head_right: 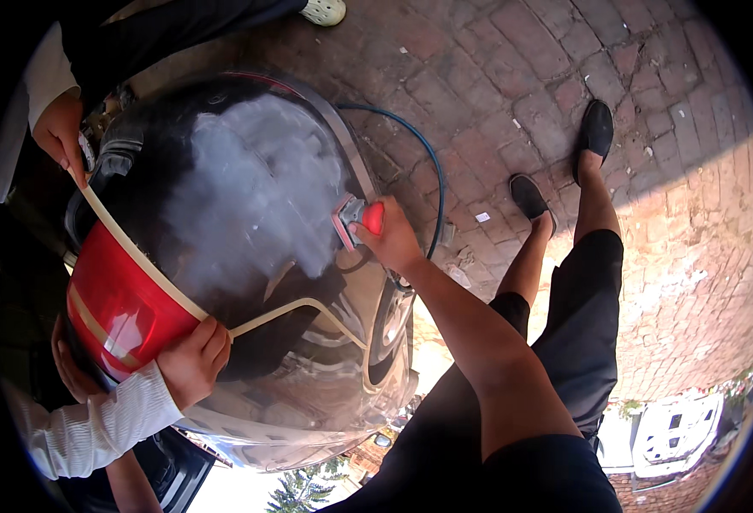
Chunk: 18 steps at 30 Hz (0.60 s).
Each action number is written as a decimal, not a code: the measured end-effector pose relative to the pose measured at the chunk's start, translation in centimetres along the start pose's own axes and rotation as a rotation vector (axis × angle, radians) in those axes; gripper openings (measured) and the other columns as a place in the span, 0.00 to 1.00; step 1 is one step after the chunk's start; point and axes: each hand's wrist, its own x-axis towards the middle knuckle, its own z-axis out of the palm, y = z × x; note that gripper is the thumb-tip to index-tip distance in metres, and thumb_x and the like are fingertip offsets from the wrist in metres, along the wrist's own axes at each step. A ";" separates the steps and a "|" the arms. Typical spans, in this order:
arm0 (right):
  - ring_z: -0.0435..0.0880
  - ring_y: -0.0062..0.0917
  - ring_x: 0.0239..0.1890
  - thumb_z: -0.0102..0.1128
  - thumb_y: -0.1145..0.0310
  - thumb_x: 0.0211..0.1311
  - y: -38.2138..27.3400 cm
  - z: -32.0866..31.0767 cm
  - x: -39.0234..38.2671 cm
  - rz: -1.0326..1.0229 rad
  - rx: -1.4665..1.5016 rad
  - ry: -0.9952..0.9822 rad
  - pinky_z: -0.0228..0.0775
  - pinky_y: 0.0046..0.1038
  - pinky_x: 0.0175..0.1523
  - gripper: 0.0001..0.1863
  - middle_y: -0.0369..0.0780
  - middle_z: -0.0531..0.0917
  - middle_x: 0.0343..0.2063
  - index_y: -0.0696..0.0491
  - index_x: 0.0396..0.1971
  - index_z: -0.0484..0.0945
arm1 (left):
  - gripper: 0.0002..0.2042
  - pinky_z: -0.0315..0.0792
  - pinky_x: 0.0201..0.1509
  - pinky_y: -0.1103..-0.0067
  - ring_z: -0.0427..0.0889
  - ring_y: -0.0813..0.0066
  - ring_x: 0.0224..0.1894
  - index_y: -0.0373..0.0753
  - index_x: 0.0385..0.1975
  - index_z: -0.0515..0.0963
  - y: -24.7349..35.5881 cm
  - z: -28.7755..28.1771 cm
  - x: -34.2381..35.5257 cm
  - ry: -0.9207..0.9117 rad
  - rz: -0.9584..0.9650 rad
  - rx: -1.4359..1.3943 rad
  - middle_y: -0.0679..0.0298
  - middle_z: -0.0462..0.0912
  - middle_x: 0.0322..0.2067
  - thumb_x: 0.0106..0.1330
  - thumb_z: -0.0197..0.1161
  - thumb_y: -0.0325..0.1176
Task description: The person sands the rear quarter panel of a car using a power sander and applies masking tape to the tail light with assistance from another person.
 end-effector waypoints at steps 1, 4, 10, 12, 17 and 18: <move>0.85 0.51 0.53 0.81 0.53 0.61 -1.4 -0.4 2.1 0.007 0.011 0.018 0.77 0.43 0.58 0.35 0.56 0.84 0.49 0.60 0.57 0.74 | 0.26 0.54 0.84 0.49 0.69 0.47 0.73 0.27 0.67 0.77 -0.1 0.0 -0.1 -0.001 -0.009 -0.009 0.50 0.78 0.67 0.71 0.54 0.33; 0.86 0.49 0.50 0.79 0.50 0.63 -4.2 -2.0 7.9 0.013 0.011 0.034 0.78 0.42 0.56 0.36 0.55 0.84 0.48 0.58 0.59 0.72 | 0.26 0.55 0.84 0.50 0.69 0.47 0.73 0.27 0.66 0.77 0.0 0.4 -0.2 0.000 -0.049 -0.015 0.50 0.79 0.66 0.70 0.55 0.33; 0.87 0.47 0.48 0.78 0.48 0.65 -2.0 -1.6 3.9 0.098 0.022 -0.048 0.78 0.42 0.55 0.36 0.55 0.85 0.46 0.58 0.58 0.72 | 0.25 0.55 0.84 0.52 0.70 0.47 0.72 0.28 0.62 0.79 -1.0 1.7 -0.8 0.026 -0.145 -0.035 0.51 0.81 0.62 0.67 0.56 0.34; 0.88 0.50 0.50 0.79 0.48 0.63 -0.9 -1.1 2.3 0.095 0.016 -0.042 0.79 0.43 0.56 0.36 0.57 0.86 0.46 0.59 0.57 0.73 | 0.24 0.54 0.85 0.52 0.69 0.47 0.73 0.29 0.61 0.79 -1.3 1.7 -1.2 0.040 -0.147 -0.062 0.51 0.81 0.61 0.66 0.56 0.34; 0.88 0.49 0.51 0.77 0.45 0.64 -2.0 -2.3 7.6 0.073 0.038 -0.035 0.78 0.42 0.58 0.38 0.57 0.86 0.48 0.59 0.60 0.72 | 0.20 0.69 0.77 0.55 0.78 0.46 0.67 0.30 0.61 0.81 -8.5 -0.8 -3.3 -0.076 -0.079 -0.200 0.49 0.83 0.62 0.74 0.62 0.35; 0.88 0.49 0.51 0.77 0.45 0.64 -3.2 -2.9 9.3 0.071 0.038 -0.039 0.78 0.42 0.58 0.38 0.57 0.86 0.48 0.59 0.60 0.72 | 0.20 0.69 0.77 0.56 0.78 0.47 0.68 0.31 0.61 0.82 -8.7 -1.0 -3.5 -0.087 -0.077 -0.288 0.50 0.83 0.63 0.75 0.62 0.36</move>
